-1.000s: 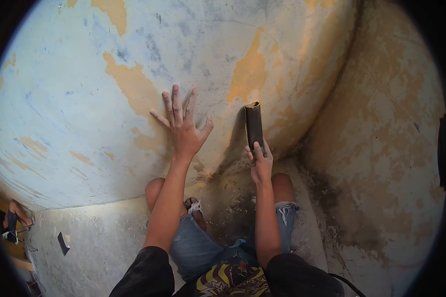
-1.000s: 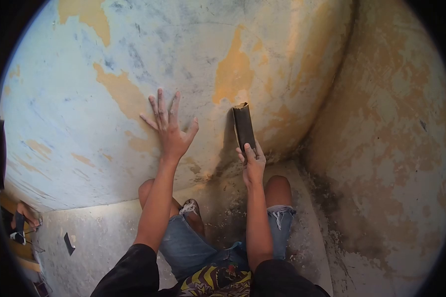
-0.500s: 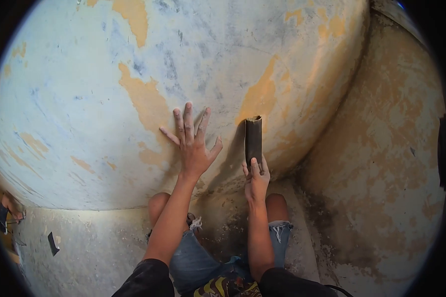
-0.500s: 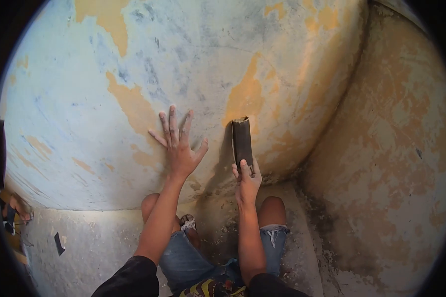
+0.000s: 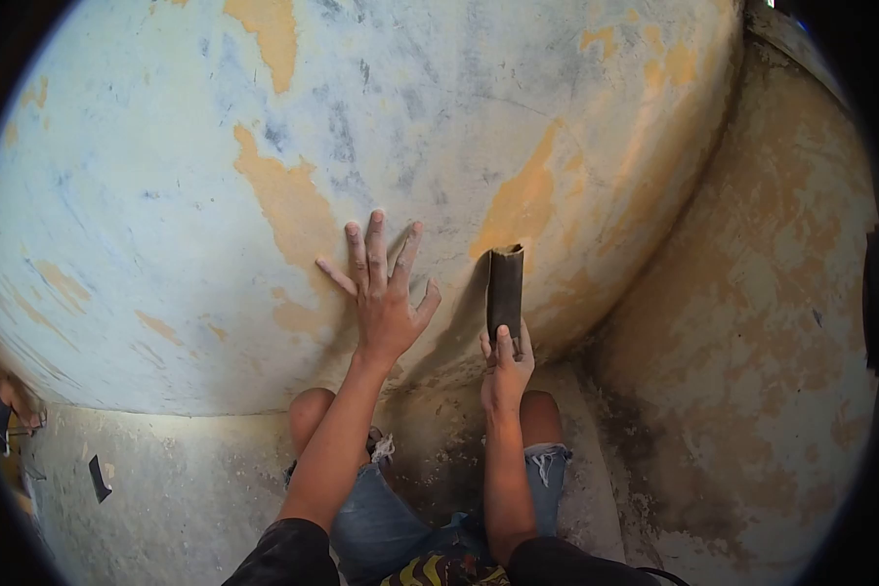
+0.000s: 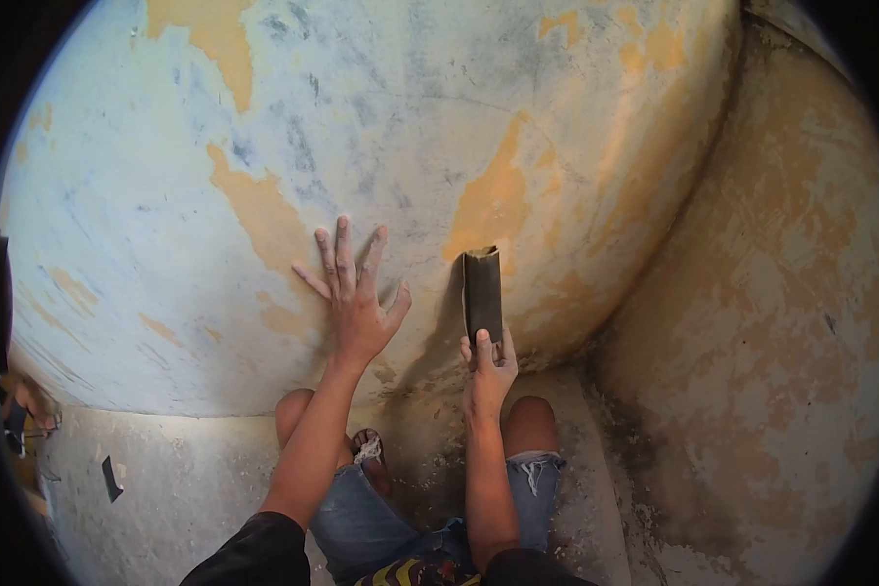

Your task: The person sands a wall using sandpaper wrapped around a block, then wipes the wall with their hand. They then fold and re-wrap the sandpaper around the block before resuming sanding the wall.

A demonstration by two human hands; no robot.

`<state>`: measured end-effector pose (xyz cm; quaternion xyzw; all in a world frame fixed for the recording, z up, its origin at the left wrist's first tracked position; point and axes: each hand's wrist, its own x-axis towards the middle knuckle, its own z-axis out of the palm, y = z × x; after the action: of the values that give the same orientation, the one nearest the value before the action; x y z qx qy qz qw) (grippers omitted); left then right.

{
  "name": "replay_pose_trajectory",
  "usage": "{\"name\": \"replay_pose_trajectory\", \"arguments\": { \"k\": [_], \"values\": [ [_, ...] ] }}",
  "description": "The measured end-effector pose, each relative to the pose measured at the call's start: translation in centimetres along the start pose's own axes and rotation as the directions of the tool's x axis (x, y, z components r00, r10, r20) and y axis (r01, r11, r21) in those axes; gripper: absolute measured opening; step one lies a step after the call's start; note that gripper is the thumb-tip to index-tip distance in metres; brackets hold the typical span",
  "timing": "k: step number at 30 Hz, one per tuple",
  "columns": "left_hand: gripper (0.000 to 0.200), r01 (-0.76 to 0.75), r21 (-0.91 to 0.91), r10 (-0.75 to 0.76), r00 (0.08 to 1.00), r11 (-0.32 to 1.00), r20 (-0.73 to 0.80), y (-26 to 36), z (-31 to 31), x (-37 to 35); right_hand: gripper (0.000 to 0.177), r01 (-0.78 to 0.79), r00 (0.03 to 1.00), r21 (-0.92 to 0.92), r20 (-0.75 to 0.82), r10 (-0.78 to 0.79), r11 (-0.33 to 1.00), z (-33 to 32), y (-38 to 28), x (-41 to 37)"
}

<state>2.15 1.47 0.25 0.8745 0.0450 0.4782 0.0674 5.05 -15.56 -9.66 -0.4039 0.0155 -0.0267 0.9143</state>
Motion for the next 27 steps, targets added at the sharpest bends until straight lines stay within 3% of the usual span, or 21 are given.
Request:
{"name": "replay_pose_trajectory", "arguments": {
  "k": [5, 9, 15, 17, 18, 19, 21, 23, 25, 27],
  "values": [
    [0.079, 0.012, -0.004, -0.012, 1.0, 1.0, 0.027, 0.5, -0.3, -0.2, 0.048, 0.005, 0.995, 0.056, 0.095, -0.01, 0.998, -0.4, 1.5, -0.5],
    [0.078, 0.008, -0.018, -0.008, 1.0, 1.0, -0.009, 0.5, 0.0, 0.1, 0.046, -0.088, 0.996, 0.072, -0.02, 0.09, 0.994, 0.2, 2.6, -0.5],
    [0.071, 0.015, 0.004, -0.016, 1.0, 1.0, 0.012, 1.2, -1.1, -0.3, 0.037, -0.065, 0.989, 0.143, 0.139, 0.045, 0.988, 2.3, 2.0, -1.1],
    [0.065, -0.102, -0.017, 0.089, 0.93, 0.995, -0.356, 1.0, -1.5, -0.4, 0.042, -0.127, 0.98, 0.066, 0.164, 0.114, 0.99, 0.0, 4.8, -3.4],
    [0.057, -0.201, -0.325, 0.043, 0.9, 0.924, -0.434, 1.2, -3.4, 0.6, 0.047, -0.17, 0.947, 0.035, 0.282, 0.153, 0.985, -0.6, 5.9, -4.5],
    [0.057, -0.2, -0.335, 0.045, 0.907, 0.921, -0.42, 1.3, -4.2, 0.7, 0.047, -0.172, 0.951, 0.037, 0.265, 0.157, 0.984, 0.0, 5.5, -4.9],
    [0.052, -0.086, -0.555, -0.083, 0.959, 0.827, -0.273, 1.4, -4.4, 0.8, 0.051, -0.226, 0.916, 0.014, 0.344, 0.207, 0.974, 0.7, 4.0, -4.7],
    [0.047, -0.036, -0.543, -0.115, 0.963, 0.839, -0.242, 1.7, -4.7, 1.1, 0.049, -0.213, 0.928, 0.006, 0.315, 0.2, 0.977, 0.7, 2.8, -4.6],
    [0.041, 0.239, -0.69, -0.197, 0.97, 0.683, 0.14, 1.6, -5.7, 1.0, 0.048, -0.148, 0.911, -0.036, 0.385, 0.151, 0.988, 0.7, 1.0, -5.1],
    [0.038, 0.269, -0.68, -0.152, 0.962, 0.682, 0.227, 0.8, -6.3, 0.4, 0.047, -0.08, 0.918, -0.087, 0.383, 0.107, 0.993, -0.1, -0.3, -5.0]
  ]
}}
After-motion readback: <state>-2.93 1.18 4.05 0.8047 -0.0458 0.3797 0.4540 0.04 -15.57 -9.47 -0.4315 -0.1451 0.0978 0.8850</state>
